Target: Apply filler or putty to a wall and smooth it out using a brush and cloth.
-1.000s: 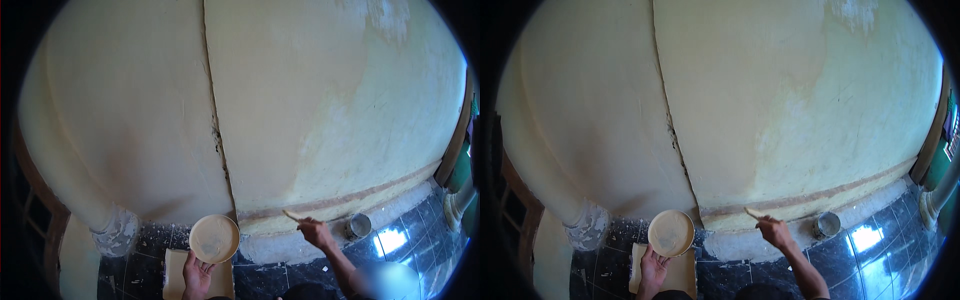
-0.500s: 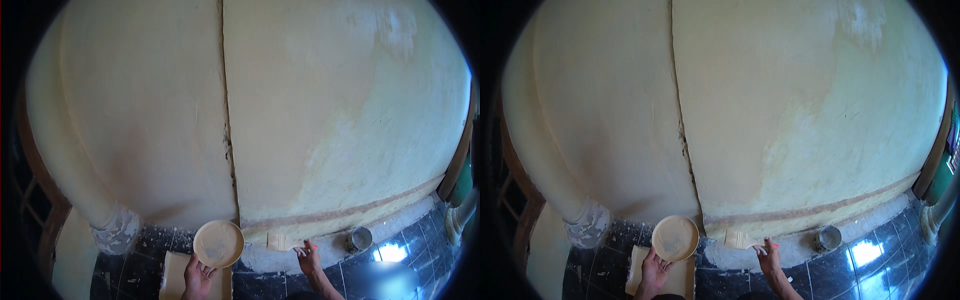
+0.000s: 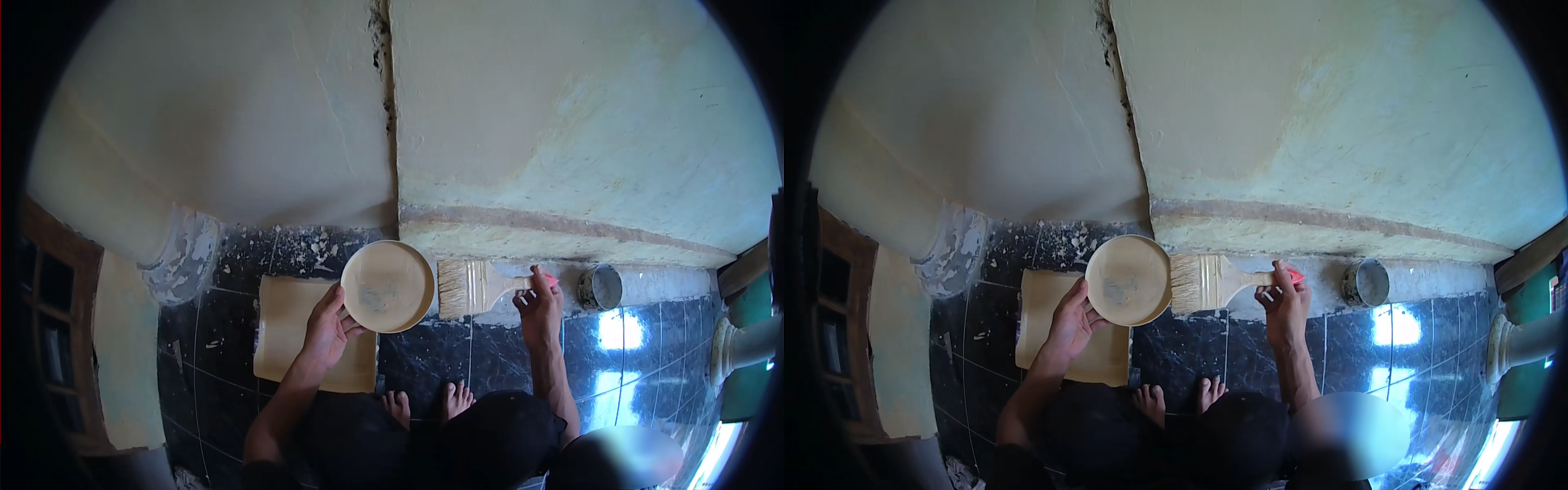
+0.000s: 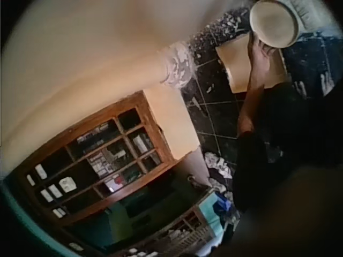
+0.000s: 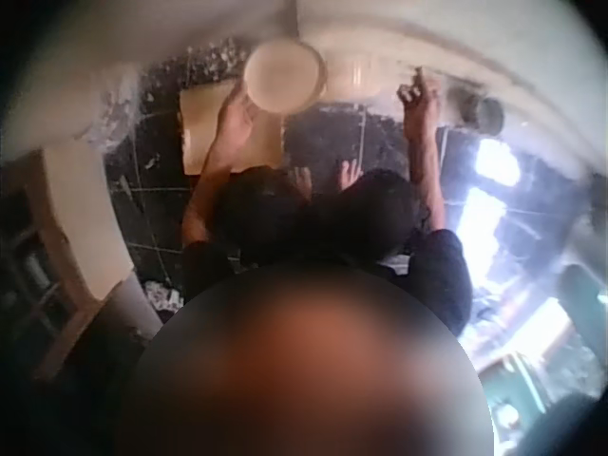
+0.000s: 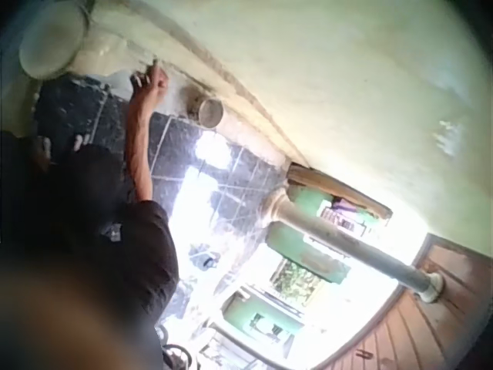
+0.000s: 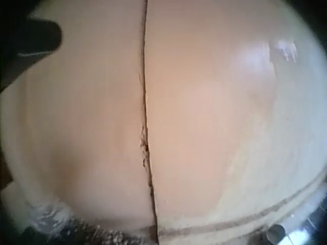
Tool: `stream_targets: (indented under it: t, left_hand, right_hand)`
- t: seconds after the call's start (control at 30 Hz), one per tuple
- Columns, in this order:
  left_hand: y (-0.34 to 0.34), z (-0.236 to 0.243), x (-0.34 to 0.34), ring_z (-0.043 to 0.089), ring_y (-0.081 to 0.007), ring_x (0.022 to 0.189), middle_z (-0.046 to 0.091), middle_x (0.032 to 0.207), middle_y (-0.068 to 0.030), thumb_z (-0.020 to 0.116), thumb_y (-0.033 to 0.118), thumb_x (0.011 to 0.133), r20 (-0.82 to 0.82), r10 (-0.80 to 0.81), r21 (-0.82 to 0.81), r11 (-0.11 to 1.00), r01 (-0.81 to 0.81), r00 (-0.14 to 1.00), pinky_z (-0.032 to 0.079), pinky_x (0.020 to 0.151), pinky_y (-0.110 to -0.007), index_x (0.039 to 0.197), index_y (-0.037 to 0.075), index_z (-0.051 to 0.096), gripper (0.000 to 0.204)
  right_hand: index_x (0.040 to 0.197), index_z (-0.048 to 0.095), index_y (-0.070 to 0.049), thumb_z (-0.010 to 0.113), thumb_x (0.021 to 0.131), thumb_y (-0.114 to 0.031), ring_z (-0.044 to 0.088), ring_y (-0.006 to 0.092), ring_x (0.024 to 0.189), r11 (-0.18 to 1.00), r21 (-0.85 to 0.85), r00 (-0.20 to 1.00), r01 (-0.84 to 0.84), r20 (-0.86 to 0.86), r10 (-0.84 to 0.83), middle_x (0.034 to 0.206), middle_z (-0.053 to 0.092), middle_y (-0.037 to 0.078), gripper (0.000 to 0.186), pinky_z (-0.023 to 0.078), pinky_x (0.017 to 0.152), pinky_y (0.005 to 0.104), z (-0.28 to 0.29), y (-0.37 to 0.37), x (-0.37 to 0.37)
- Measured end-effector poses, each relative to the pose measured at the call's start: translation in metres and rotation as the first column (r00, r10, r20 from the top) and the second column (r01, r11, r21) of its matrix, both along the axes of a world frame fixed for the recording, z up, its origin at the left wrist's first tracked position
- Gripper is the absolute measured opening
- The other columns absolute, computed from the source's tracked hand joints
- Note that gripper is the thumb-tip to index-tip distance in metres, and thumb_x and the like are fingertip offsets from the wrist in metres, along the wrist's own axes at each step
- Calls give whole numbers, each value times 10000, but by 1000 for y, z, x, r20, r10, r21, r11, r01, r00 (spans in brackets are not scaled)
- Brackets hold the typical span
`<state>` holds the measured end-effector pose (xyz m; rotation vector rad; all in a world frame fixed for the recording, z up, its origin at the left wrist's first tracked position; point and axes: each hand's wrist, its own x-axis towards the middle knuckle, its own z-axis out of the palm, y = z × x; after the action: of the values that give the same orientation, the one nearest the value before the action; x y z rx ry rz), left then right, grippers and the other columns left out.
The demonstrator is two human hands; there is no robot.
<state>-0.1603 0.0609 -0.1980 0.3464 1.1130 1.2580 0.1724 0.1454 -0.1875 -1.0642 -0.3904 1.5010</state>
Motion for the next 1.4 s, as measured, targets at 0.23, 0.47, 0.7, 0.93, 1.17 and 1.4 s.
stream_targets:
  t: [0.23, 0.47, 0.7, 0.93, 1.17, 1.4]
  left_hand:
    - [-18, -66, 38, 658, -226, 1020, 603, 1207, -55, 446, 320, 1019, 171, -38, -95, 994, 55, 985, 585, 799, -428, 1298, 132, 477, 338]
    - [-20, -70, 48, 656, -222, 1016, 608, 1179, -56, 462, 302, 1016, 165, -62, -120, 989, 82, 984, 583, 801, -427, 1287, 134, 488, 321]
    - [-19, -74, 51, 645, -231, 1054, 598, 1217, -65, 478, 307, 1009, 158, -54, -125, 989, 75, 986, 583, 818, -433, 1319, 133, 483, 356]
    - [-18, -71, 51, 629, -237, 1091, 583, 1250, -68, 474, 302, 1008, 149, -58, -114, 991, 75, 987, 581, 833, -439, 1338, 122, 469, 375]
    - [-19, -69, 50, 632, -240, 1084, 578, 1260, -73, 459, 304, 1013, 137, -45, -113, 992, 61, 990, 584, 829, -440, 1353, 124, 458, 384]
    - [-19, -70, 51, 636, -235, 1069, 594, 1223, -52, 467, 302, 1011, 158, -26, -118, 992, 45, 987, 580, 822, -448, 1320, 137, 479, 350]
  right_hand:
    - [1068, 580, -32, 623, 940, -168, 612, 135, 538, 956, 285, 910, -71, 411, -55, 744, 628, 67, 192, 536, 509, 258, 2, -4, -6]
    - [1133, 535, 1, 621, 931, -98, 631, 142, 550, 926, 342, 901, -158, 435, -7, 750, 635, 89, 241, 541, 492, 257, -8, -9, -19]
    - [1150, 524, -29, 640, 920, -107, 652, 161, 590, 924, 291, 872, -247, 483, 81, 783, 677, 127, 269, 534, 517, 260, -18, -8, -23]
    - [1187, 493, 3, 655, 904, -68, 653, 159, 601, 941, 262, 897, -215, 435, 84, 758, 673, 119, 333, 545, 541, 263, -20, -8, -23]
    - [1201, 458, -13, 651, 901, -50, 662, 171, 576, 927, 253, 894, -275, 423, 150, 748, 682, 133, 358, 543, 518, 263, -21, -10, -24]
    - [1180, 453, -30, 625, 909, -33, 670, 184, 585, 928, 201, 879, -314, 431, 204, 741, 681, 141, 321, 551, 519, 269, -23, -11, -28]
